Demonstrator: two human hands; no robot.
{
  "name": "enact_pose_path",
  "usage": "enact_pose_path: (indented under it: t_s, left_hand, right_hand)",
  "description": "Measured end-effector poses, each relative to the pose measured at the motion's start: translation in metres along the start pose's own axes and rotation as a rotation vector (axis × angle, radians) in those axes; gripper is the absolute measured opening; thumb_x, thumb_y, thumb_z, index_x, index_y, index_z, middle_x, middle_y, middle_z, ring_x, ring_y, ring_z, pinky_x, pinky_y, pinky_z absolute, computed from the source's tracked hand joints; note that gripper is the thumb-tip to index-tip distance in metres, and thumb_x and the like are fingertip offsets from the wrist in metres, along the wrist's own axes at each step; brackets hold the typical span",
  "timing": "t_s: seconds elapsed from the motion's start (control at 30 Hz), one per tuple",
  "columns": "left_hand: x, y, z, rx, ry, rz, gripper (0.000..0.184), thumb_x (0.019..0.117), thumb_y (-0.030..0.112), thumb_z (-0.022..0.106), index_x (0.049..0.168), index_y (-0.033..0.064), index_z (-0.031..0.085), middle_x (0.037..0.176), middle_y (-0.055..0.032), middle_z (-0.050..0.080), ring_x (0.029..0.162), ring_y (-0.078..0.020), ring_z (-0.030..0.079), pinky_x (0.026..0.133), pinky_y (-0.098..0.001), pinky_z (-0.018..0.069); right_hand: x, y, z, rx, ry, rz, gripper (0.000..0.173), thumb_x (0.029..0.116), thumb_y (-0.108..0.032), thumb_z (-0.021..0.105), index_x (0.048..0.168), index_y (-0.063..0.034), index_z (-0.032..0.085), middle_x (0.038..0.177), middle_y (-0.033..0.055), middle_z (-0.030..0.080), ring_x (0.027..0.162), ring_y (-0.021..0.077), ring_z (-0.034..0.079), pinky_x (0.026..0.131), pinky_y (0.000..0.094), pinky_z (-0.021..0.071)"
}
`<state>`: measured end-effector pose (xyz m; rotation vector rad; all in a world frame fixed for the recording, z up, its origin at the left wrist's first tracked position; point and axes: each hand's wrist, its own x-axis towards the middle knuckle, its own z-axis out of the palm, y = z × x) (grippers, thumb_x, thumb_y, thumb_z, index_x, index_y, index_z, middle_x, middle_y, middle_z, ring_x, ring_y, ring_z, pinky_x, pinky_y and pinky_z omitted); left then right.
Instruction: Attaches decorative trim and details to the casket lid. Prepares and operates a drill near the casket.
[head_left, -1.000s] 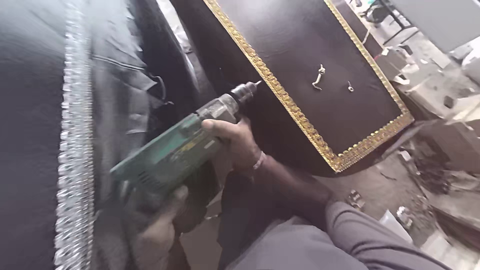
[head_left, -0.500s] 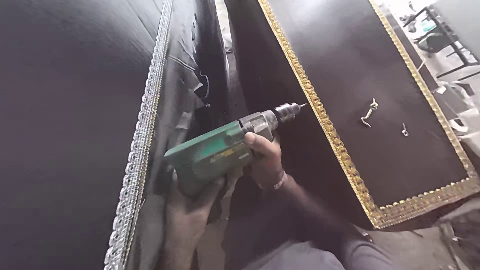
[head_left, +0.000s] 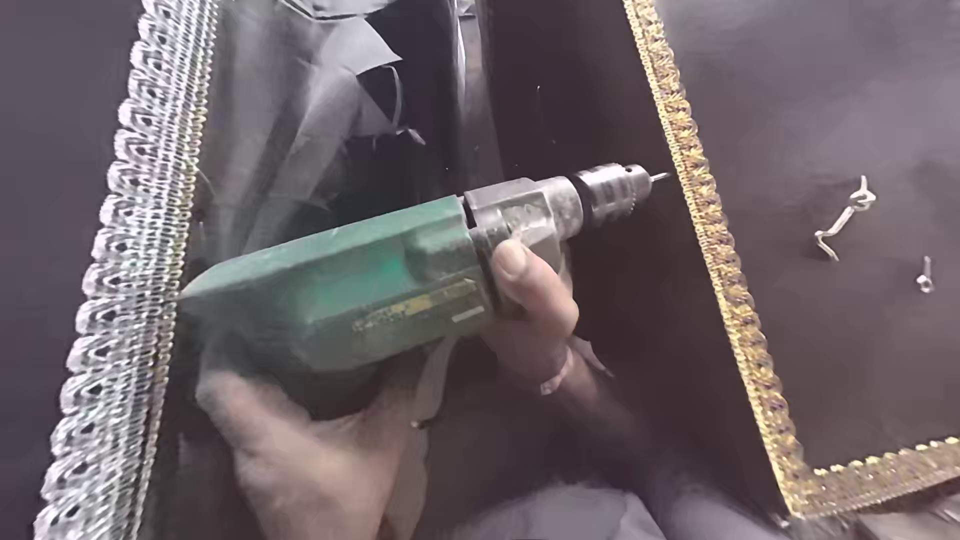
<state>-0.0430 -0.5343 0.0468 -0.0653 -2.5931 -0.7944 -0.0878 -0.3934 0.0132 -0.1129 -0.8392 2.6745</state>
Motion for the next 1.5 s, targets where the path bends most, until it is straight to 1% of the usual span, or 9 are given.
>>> enact_pose_path:
  t_s: [0.3, 0.43, 0.57, 0.7, 0.9, 1.0, 1.13, 1.27, 1.5]
  left_hand:
    - [-0.004, -0.004, 0.011, -0.081, 0.047, -0.044, 0.103, 0.0769, 0.029, 0.087, 0.139, -0.0316, 0.03, 0.139, -0.0477, 0.045, 0.133, -0.0436, 0.052, 0.118, -0.0409, 0.0378]
    - [-0.003, -0.005, 0.017, -0.052, 0.062, -0.026, 0.098, 0.079, 0.025, 0.088, 0.139, -0.0296, 0.034, 0.137, -0.043, 0.05, 0.13, -0.0341, 0.057, 0.115, -0.036, 0.0404]
    - [-0.032, -0.055, 0.019, -0.143, 0.048, 0.023, 0.104, 0.0745, 0.036, 0.09, 0.147, -0.0158, 0.036, 0.145, -0.0289, 0.05, 0.135, -0.0273, 0.053, 0.115, -0.0374, 0.0425]
    - [-0.017, -0.032, 0.015, -0.111, 0.036, -0.044, 0.102, 0.0751, 0.031, 0.09, 0.143, -0.0223, 0.036, 0.139, -0.0336, 0.054, 0.13, -0.0286, 0.057, 0.112, -0.0347, 0.0434]
    - [-0.006, -0.02, 0.008, -0.129, -0.011, -0.053, 0.097, 0.0786, 0.026, 0.088, 0.139, -0.0275, 0.035, 0.137, -0.04, 0.051, 0.129, -0.032, 0.058, 0.112, -0.0374, 0.0437]
    - [-0.006, -0.021, 0.008, -0.111, -0.016, -0.04, 0.096, 0.0792, 0.028, 0.088, 0.14, -0.0261, 0.036, 0.136, -0.0374, 0.054, 0.128, -0.0299, 0.059, 0.112, -0.0366, 0.044]
    - [-0.004, -0.019, 0.009, -0.162, -0.021, -0.06, 0.095, 0.0782, 0.023, 0.088, 0.138, -0.0283, 0.035, 0.136, -0.0396, 0.053, 0.128, -0.0307, 0.059, 0.112, -0.0361, 0.0456]
    - [-0.003, -0.016, 0.005, -0.133, -0.041, -0.072, 0.094, 0.0782, 0.025, 0.088, 0.138, -0.0266, 0.038, 0.133, -0.036, 0.057, 0.124, -0.0268, 0.062, 0.109, -0.0353, 0.0474]
    - [-0.004, -0.023, 0.007, -0.217, -0.033, -0.024, 0.09, 0.0808, 0.022, 0.087, 0.139, -0.0249, 0.038, 0.135, -0.0327, 0.057, 0.127, -0.0237, 0.06, 0.111, -0.0351, 0.0468]
  right_hand:
    - [0.006, -0.014, -0.026, -0.21, -0.174, -0.003, 0.014, 0.0886, -0.022, 0.074, 0.088, -0.0086, 0.073, 0.079, -0.0024, 0.072, 0.076, 0.0043, 0.069, 0.07, 0.0251, 0.0582]
    - [0.011, -0.031, -0.01, -0.312, -0.036, 0.104, 0.028, 0.0732, -0.012, 0.08, 0.097, -0.0025, 0.068, 0.08, 0.0027, 0.071, 0.077, 0.0079, 0.07, 0.07, 0.0254, 0.0595]
    - [0.003, 0.001, -0.071, -0.334, -0.377, -0.03, 0.023, 0.1023, -0.021, 0.061, 0.112, -0.003, 0.07, 0.101, 0.0026, 0.074, 0.095, 0.0066, 0.07, 0.084, 0.0277, 0.0594]
    - [0.006, -0.015, -0.033, -0.394, -0.169, -0.059, 0.014, 0.0886, -0.015, 0.072, 0.094, -0.0015, 0.072, 0.084, 0.0038, 0.073, 0.08, 0.008, 0.071, 0.075, 0.0274, 0.0606]
    - [0.006, -0.006, -0.055, -0.518, -0.361, -0.188, 0.024, 0.1042, -0.026, 0.059, 0.106, -0.01, 0.076, 0.099, -0.0026, 0.075, 0.095, 0.0013, 0.069, 0.087, 0.0244, 0.0573]
    - [0.008, -0.019, -0.021, -0.41, -0.064, -0.036, 0.016, 0.0791, -0.013, 0.079, 0.085, -0.0026, 0.069, 0.076, 0.0024, 0.071, 0.074, 0.0062, 0.07, 0.069, 0.0241, 0.0598]
    - [0.005, -0.007, -0.05, -0.503, -0.278, -0.138, 0.02, 0.0994, -0.023, 0.066, 0.102, -0.0058, 0.075, 0.094, -0.0017, 0.074, 0.091, 0.0017, 0.07, 0.083, 0.0229, 0.0583]
    - [0.013, -0.033, 0.005, -0.39, 0.118, 0.078, 0.027, 0.0631, -0.002, 0.083, 0.085, 0.0016, 0.067, 0.072, 0.0054, 0.069, 0.07, 0.0092, 0.07, 0.065, 0.0239, 0.0597]
    - [0.013, -0.03, 0.0, -0.361, 0.063, 0.016, 0.03, 0.0656, -0.007, 0.085, 0.088, 0.0025, 0.066, 0.074, 0.005, 0.069, 0.072, 0.0077, 0.069, 0.068, 0.023, 0.0596]
